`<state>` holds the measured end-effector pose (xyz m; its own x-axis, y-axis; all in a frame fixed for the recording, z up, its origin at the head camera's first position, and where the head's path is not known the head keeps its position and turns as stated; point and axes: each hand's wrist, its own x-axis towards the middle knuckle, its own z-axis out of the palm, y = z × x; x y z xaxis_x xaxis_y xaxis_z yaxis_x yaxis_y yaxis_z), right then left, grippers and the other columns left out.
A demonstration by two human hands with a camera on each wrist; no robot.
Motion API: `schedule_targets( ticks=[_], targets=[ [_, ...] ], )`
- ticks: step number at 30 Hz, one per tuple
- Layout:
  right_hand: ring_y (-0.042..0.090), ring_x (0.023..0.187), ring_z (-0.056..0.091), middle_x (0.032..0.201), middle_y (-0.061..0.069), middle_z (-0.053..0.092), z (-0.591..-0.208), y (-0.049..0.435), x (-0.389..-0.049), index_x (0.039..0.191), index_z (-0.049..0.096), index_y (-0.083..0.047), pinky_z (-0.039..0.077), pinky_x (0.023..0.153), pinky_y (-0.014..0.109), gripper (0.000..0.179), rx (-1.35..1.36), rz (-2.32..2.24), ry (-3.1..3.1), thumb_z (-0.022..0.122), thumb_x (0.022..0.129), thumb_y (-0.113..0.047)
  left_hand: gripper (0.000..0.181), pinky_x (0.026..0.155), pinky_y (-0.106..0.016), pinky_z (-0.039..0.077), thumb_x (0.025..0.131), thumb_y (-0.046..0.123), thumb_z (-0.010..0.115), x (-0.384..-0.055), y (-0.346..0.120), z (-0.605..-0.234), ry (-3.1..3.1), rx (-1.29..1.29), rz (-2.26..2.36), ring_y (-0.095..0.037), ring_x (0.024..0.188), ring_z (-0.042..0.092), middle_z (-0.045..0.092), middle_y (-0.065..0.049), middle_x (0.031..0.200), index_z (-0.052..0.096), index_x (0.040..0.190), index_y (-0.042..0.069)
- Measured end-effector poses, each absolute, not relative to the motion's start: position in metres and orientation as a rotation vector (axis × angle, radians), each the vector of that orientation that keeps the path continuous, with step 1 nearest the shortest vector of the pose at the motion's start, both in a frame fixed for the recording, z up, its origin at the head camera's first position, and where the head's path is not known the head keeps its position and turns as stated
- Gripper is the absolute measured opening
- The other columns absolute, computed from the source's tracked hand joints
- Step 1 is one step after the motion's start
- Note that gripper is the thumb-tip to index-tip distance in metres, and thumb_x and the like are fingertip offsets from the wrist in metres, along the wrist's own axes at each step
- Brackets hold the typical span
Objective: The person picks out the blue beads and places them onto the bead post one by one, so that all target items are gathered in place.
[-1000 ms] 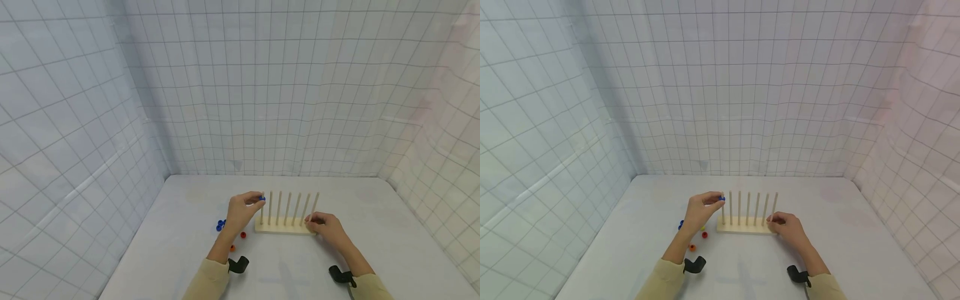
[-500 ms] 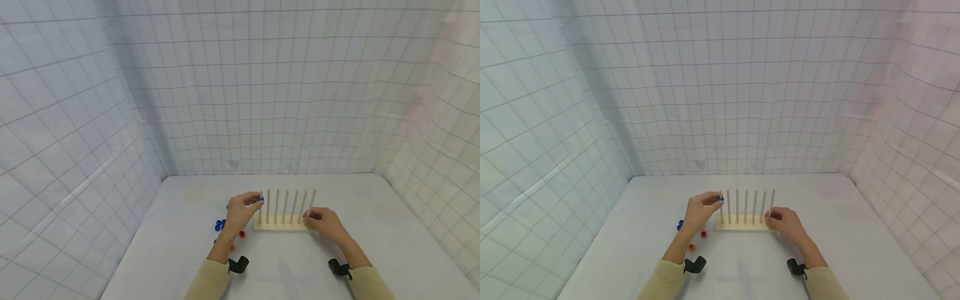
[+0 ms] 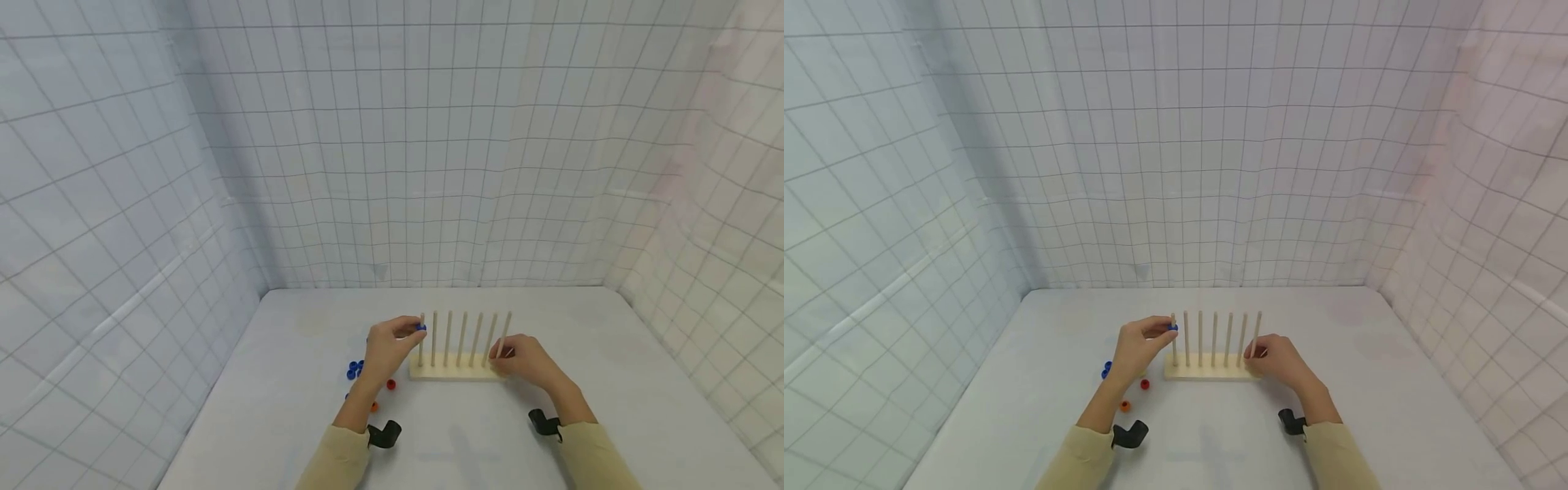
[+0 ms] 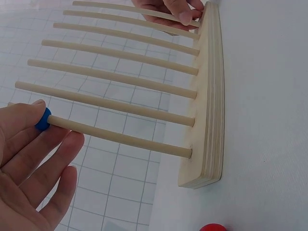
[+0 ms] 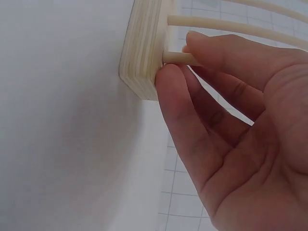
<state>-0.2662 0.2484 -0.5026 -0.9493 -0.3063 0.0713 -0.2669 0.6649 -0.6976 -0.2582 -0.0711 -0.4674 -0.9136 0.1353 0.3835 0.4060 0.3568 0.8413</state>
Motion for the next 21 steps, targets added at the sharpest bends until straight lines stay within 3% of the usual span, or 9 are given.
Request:
schedule_targets(
  ticks=[7, 21],
  targets=[
    [0.015, 0.069, 0.059, 0.076, -0.005, 0.064, -0.5024, 0.2445, -0.2693, 0.079, 0.071, -0.017, 0.05, 0.06, 0.032, 0.01, -0.452, -1.083, 2.827, 0.078, 0.084, -0.011, 0.025, 0.088, -0.041, 0.055, 0.09, 0.028, 0.079, -0.2559, -0.0709, -0.4691, -2.383, -0.462, -1.604, -0.008, 0.089, 0.07, 0.073, 0.012, 0.091, 0.076, 0.113, 0.018],
    [0.018, 0.063, 0.058, 0.071, -0.001, 0.063, -0.5064, 0.2442, -0.2674, 0.08, 0.07, -0.013, 0.05, 0.056, 0.032, 0.01, -0.416, -1.19, 2.77, 0.078, 0.084, -0.008, 0.025, 0.083, -0.034, 0.056, 0.09, 0.028, 0.078, -0.2565, -0.0721, -0.4671, -2.405, -0.468, -1.581, -0.008, 0.088, 0.069, 0.073, 0.01, 0.093, 0.076, 0.113, 0.018]
  ],
)
